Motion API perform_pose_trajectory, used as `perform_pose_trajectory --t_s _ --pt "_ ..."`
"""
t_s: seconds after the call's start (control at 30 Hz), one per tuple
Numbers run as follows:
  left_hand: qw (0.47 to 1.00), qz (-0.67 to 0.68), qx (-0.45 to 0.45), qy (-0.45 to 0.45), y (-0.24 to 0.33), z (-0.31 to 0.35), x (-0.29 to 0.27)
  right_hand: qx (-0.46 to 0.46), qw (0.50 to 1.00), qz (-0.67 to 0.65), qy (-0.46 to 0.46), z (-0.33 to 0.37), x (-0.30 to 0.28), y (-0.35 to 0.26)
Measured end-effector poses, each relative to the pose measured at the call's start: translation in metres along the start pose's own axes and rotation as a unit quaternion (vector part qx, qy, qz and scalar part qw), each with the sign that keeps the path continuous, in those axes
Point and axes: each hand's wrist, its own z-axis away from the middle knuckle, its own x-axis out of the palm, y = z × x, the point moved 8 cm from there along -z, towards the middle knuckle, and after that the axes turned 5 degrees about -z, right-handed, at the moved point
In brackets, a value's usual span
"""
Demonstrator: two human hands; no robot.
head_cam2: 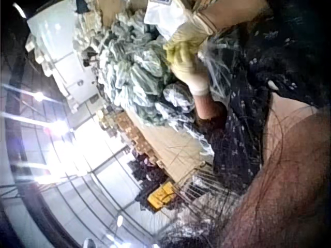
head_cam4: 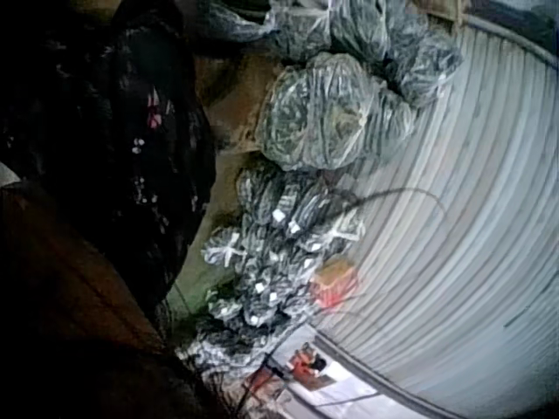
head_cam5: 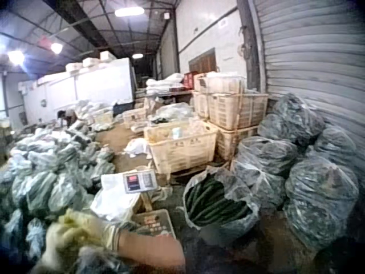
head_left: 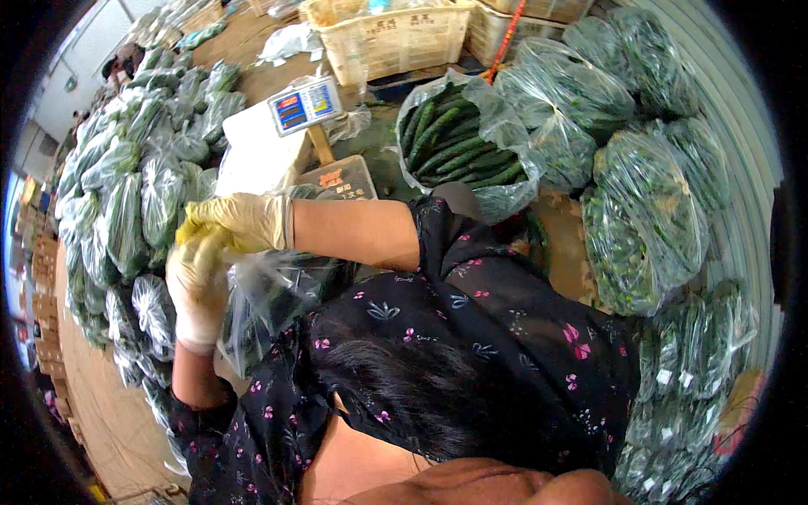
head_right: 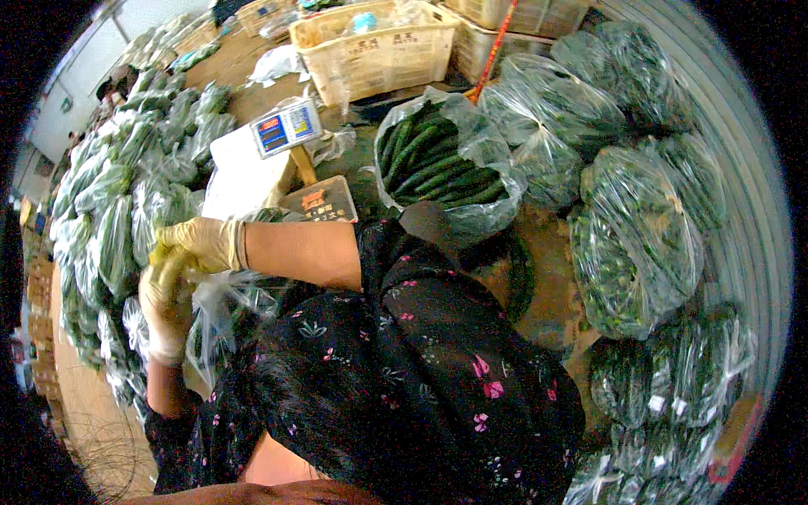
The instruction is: The person sorts cucumbers from large bags, weighs them on a digital scale inside smaller plastic bags, and ties the bags.
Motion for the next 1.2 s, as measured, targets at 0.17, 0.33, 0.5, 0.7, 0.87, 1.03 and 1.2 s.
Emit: perform_pose_trajectory --t_s 0.17,0.33,0.5,0.7,0.87,1.03,1.2 --pt "0.977 -0.197 0.004 -0.084 -0.001 -0.021 -0.012 -0.154 0.965 0.212 0.004 -0.016 0.017 -0.02" --pt "0.976 -0.162 0.005 -0.148 -0.008 0.002 -0.011 -0.191 0.708 0.68 -0.008 0.001 0.051 -0.027" --pt "0.978 0.003 0.04 -0.203 -0.01 0.111 0.028 -0.175 0.479 0.858 0.054 0.023 -0.05 -0.044" --pt "0.969 0.181 -0.094 -0.143 -0.03 0.098 0.012 -0.152 0.459 0.873 0.056 0.037 -0.008 -0.063" --pt "0.946 0.268 -0.181 -0.012 -0.023 0.101 0.004 -0.065 0.505 0.859 -0.053 0.065 0.043 -0.023" --pt "0.897 0.224 -0.333 0.185 -0.025 0.157 -0.006 -0.086 0.448 0.888 -0.052 0.071 0.022 0.0" --pt "0.513 0.429 -0.689 0.278 -0.042 0.279 0.079 0.04 0.638 0.767 0.056 0.091 -0.02 -0.011"
